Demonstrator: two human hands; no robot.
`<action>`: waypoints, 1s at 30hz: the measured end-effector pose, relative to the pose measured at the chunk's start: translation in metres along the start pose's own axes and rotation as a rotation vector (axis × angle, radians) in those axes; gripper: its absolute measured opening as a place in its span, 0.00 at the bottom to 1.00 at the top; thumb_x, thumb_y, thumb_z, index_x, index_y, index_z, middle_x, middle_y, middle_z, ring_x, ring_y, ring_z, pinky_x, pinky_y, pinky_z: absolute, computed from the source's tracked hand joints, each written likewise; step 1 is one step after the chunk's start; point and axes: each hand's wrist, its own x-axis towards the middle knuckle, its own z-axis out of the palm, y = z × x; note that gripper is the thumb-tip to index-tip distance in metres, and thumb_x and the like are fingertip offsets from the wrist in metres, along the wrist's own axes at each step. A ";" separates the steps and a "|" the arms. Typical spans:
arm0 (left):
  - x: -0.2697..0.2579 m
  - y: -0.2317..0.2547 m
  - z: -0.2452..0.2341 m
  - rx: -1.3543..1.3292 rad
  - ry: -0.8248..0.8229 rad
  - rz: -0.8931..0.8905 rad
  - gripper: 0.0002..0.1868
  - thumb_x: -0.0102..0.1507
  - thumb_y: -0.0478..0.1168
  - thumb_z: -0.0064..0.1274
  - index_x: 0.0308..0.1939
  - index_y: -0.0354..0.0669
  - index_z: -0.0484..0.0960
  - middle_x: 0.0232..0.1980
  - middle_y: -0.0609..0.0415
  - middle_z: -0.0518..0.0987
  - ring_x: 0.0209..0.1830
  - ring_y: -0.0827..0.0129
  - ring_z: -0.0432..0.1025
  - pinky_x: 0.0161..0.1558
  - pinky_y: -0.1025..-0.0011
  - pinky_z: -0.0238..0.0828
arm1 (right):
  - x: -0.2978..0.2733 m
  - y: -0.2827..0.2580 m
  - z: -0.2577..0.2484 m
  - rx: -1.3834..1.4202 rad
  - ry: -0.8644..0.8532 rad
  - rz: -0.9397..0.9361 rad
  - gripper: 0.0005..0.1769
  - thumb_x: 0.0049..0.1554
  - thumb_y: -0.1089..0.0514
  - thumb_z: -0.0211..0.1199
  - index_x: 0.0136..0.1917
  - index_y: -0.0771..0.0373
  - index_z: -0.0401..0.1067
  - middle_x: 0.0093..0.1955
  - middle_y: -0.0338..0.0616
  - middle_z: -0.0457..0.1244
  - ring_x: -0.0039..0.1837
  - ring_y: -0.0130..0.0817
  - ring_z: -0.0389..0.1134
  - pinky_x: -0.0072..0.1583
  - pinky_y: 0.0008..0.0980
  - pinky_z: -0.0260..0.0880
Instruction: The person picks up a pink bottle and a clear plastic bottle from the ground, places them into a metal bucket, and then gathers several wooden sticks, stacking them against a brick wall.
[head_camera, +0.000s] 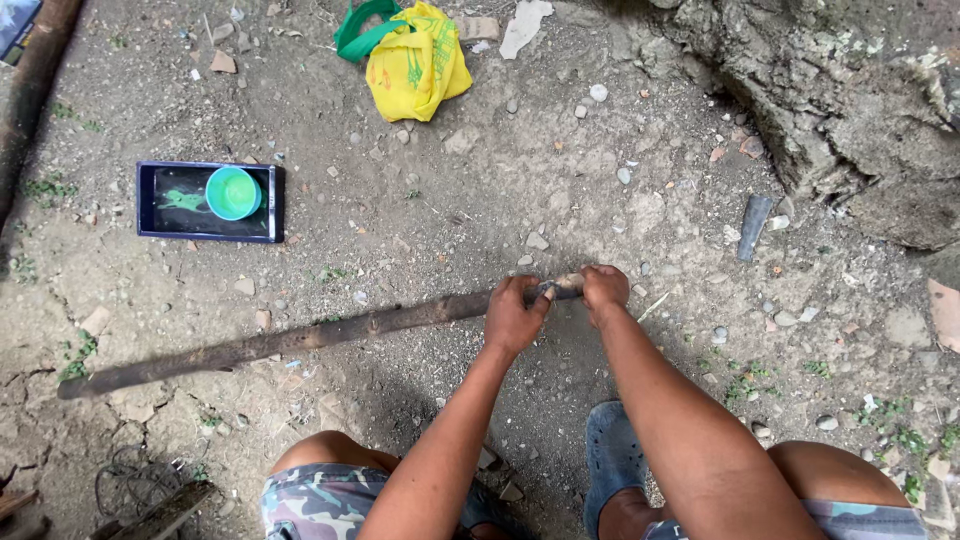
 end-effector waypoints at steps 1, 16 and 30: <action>-0.001 0.003 -0.003 -0.027 -0.018 -0.038 0.21 0.59 0.47 0.62 0.52 0.40 0.82 0.53 0.44 0.80 0.53 0.51 0.77 0.56 0.59 0.73 | -0.005 -0.006 0.000 0.003 0.008 -0.012 0.10 0.58 0.55 0.66 0.49 0.63 0.76 0.40 0.43 0.69 0.33 0.28 0.62 0.32 0.29 0.60; -0.058 0.141 -0.107 -0.010 0.184 -0.014 0.26 0.58 0.42 0.63 0.58 0.42 0.76 0.64 0.44 0.71 0.63 0.45 0.65 0.63 0.54 0.63 | -0.171 -0.155 -0.032 0.176 -0.211 -0.127 0.10 0.57 0.54 0.66 0.48 0.58 0.70 0.39 0.38 0.63 0.34 0.26 0.60 0.31 0.27 0.59; -0.161 0.312 -0.252 -0.130 0.345 -0.178 0.37 0.58 0.43 0.63 0.69 0.41 0.65 0.67 0.41 0.68 0.70 0.45 0.62 0.68 0.53 0.59 | -0.422 -0.292 -0.067 0.083 -0.609 -0.196 0.18 0.56 0.61 0.67 0.59 0.59 0.66 0.49 0.38 0.64 0.47 0.27 0.65 0.46 0.29 0.69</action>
